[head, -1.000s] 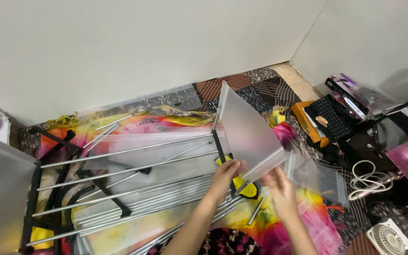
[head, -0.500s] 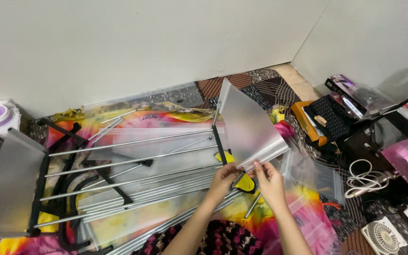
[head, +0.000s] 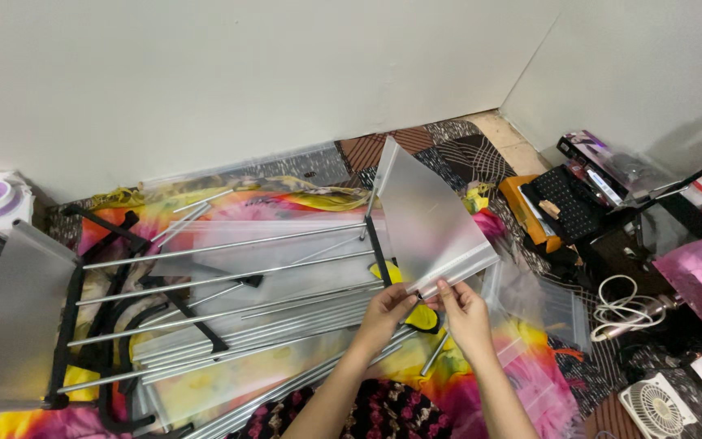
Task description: The person assembles a metal rack by inserting translucent plastic panels into the frame and securing them with metal rods. They handle the panels and rods one at a time, adjusting the frame as needed.
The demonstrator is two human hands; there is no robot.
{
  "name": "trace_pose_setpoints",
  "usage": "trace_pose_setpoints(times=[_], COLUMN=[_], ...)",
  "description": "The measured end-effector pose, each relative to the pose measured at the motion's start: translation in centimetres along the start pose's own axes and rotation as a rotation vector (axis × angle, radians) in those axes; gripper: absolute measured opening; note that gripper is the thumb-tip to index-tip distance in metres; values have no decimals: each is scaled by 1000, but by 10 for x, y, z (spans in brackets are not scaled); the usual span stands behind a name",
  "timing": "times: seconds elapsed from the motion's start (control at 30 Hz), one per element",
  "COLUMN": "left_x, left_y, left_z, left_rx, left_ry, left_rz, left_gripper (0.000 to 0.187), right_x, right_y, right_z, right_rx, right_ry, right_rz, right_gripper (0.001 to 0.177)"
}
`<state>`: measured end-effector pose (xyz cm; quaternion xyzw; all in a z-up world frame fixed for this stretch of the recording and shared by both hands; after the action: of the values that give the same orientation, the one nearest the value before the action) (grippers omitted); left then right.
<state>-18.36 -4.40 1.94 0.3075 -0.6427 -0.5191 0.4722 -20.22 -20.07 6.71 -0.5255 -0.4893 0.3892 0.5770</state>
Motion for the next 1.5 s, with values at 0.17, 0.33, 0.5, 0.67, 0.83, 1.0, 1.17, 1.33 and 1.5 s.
trace_pose_setpoints(times=[0.17, 0.33, 0.5, 0.67, 0.83, 1.0, 1.17, 1.33, 1.5], left_x=[2, 3, 4, 5, 7, 4, 3, 2, 4], left_y=[-10, -14, -6, -6, -6, -13, -18, -16, -11], left_z=[-4, -7, -3, -2, -3, -7, -6, -7, -6], left_rx=[-17, -8, 61, 41, 93, 84, 76, 64, 56], left_ry=[9, 2, 6, 48, 44, 72, 86, 97, 91], left_rz=[33, 48, 76, 98, 75, 77, 53, 86, 81], left_gripper=[26, 22, 17, 19, 16, 13, 11, 12, 14], right_x=[-3, -5, -2, 1, 1, 1, -1, 1, 3], right_y=[1, 0, -2, -7, -9, -5, 0, 1, 0], right_z=[-1, -4, -4, -4, -6, -10, -9, -6, -5], right_rx=[36, 49, 39, 53, 73, 87, 121, 96, 73], right_ry=[-9, -12, -33, -60, -85, -99, -116, -117, -90], right_rz=[34, 76, 88, 128, 162, 141, 57, 114, 102], right_gripper=[33, 33, 31, 30, 29, 29, 34, 33, 30])
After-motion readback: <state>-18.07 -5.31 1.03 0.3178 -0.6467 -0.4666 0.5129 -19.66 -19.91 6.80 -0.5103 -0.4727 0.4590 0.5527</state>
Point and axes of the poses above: each hand's wrist, its own z-axis away from the middle knuckle, its own x-axis out of the palm, y = z × x, the point moved 9 cm from there along -z, towards the middle knuckle, and after that the axes turned 12 degrees about -z, right-handed, at the moved point
